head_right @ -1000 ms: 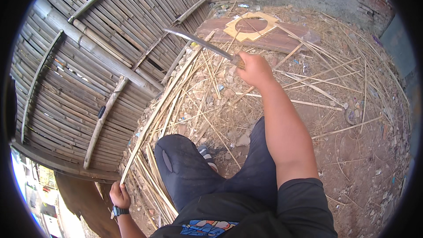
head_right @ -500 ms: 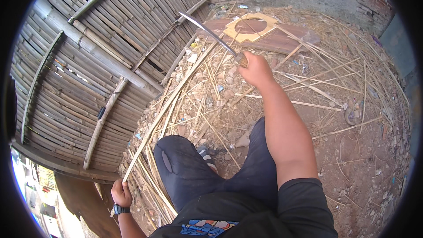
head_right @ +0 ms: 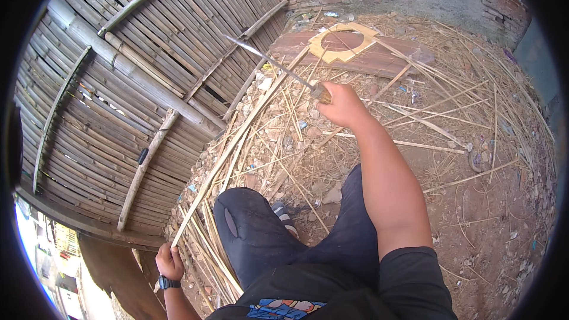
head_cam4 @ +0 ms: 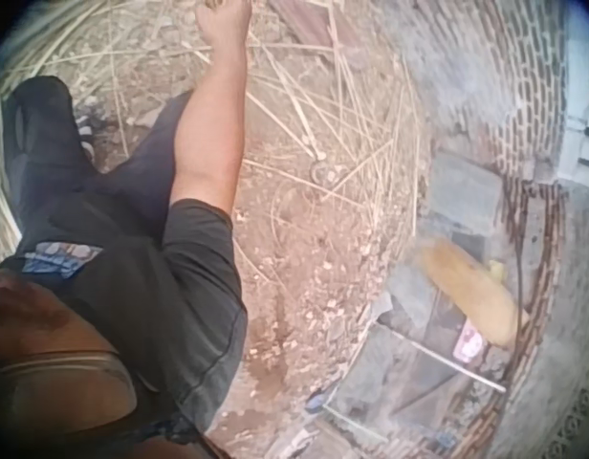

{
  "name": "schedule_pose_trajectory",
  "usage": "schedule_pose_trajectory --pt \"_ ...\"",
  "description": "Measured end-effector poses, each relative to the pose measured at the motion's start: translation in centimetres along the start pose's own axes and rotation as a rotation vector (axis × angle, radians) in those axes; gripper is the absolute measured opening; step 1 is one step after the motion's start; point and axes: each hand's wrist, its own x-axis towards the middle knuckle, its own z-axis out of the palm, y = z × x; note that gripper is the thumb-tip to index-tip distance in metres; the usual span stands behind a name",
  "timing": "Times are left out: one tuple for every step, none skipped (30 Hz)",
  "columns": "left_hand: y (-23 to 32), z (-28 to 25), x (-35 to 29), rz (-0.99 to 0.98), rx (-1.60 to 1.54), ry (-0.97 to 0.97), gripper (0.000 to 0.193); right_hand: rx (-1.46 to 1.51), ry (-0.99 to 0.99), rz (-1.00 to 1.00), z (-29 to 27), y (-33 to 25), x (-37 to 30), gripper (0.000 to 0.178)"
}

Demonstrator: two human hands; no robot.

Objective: The person splits a long bamboo stick into thin strips using a machete. They hold the bamboo with one hand and repeatedly strike it with the machete to separate the strips.

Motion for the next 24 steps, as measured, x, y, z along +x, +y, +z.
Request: schedule_pose_trajectory --pt "-0.2 0.1 0.0 -0.004 0.003 -0.006 0.029 0.026 -0.072 -0.021 0.1 -0.4 -0.2 0.052" --pt "-0.1 0.4 -0.1 0.000 -0.011 0.014 0.030 0.055 -0.146 -0.050 0.2 -0.3 -0.3 0.053" --pt "-0.1 0.5 -0.1 -0.006 -0.012 0.005 0.031 0.081 -0.216 -0.076 0.1 -0.1 -0.4 0.054" --pt "-0.2 0.6 -0.1 -0.012 -0.012 -0.003 0.031 0.173 -0.211 -0.048 0.0 0.1 -0.5 0.047" --pt "-0.2 0.6 -0.2 -0.018 -0.012 -0.011 0.031 0.260 -0.205 0.011 -0.4 0.5 -0.3 0.044" --pt "-0.3 0.5 -0.3 -0.023 -0.015 -0.024 0.031 0.347 -0.198 0.071 -0.9 1.0 0.0 0.042" --pt "-0.3 0.4 -0.4 -0.015 -0.020 -0.013 0.031 0.434 -0.191 0.132 -1.0 1.4 0.2 0.039" --pt "-0.3 0.3 -0.4 -0.007 -0.025 -0.002 0.031 0.568 -0.099 0.145 -0.7 1.6 0.2 0.035" --pt "-0.2 0.3 -0.5 0.000 -0.033 0.007 0.031 0.605 -0.126 0.171 -1.0 1.7 0.1 0.034" --pt "-0.2 0.4 -0.6 -0.004 -0.032 0.008 0.031 0.642 -0.153 0.197 -1.4 1.7 0.1 0.033" --pt "-0.3 0.4 -0.5 -0.007 -0.031 0.008 0.031 0.679 -0.180 0.224 -1.7 1.7 0.1 0.031" --pt "-0.4 0.4 -0.6 -0.010 -0.030 0.007 0.031 0.661 -0.231 0.210 -1.8 1.7 0.0 0.030" --pt "-0.5 0.4 -0.7 -0.017 -0.026 0.004 0.031 0.642 -0.281 0.196 -1.8 1.6 0.0 0.028" --pt "-0.6 0.5 -0.8 -0.025 -0.021 0.001 0.031 0.623 -0.332 0.183 -1.8 1.6 0.0 0.027" --pt "-0.7 0.5 -0.8 -0.031 -0.015 0.002 0.031 0.643 -0.293 0.185 -1.9 1.6 -0.1 0.026" --pt "-0.8 0.6 -0.8 -0.033 -0.016 0.000 0.031 0.662 -0.255 0.188 -1.9 1.8 -0.3 0.026" --pt "-0.8 0.6 -0.8 -0.022 -0.012 0.014 0.031 0.682 -0.217 0.190 -2.0 2.0 -0.4 0.025" --pt "-0.7 0.7 -0.8 -0.010 -0.008 0.028 0.031 0.653 -0.173 0.170 -2.0 2.3 -0.1 0.027" --pt "-0.6 0.7 -0.8 0.001 -0.004 0.043 0.031 0.623 -0.129 0.149 -2.0 2.5 0.3 0.029" --pt "-0.4 0.7 -0.7 -0.004 -0.008 0.035 0.032 0.593 -0.086 0.128 -2.0 2.7 0.5 0.031" --pt "-0.2 0.4 -0.8 -0.012 -0.011 0.026 0.032 0.461 -0.006 0.148 -1.9 2.3 0.5 0.035" --pt "-0.1 0.3 -0.8 -0.020 -0.014 0.017 0.032 0.328 0.073 0.166 -1.7 2.0 0.4 0.039" --pt "-0.1 0.3 -0.7 -0.015 -0.004 0.029 0.032 0.195 0.152 0.183 -1.5 1.5 0.4 0.042" --pt "-0.2 0.5 -0.7 -0.009 0.003 0.035 0.032 0.179 0.117 0.186 -1.4 0.9 0.3 0.045"
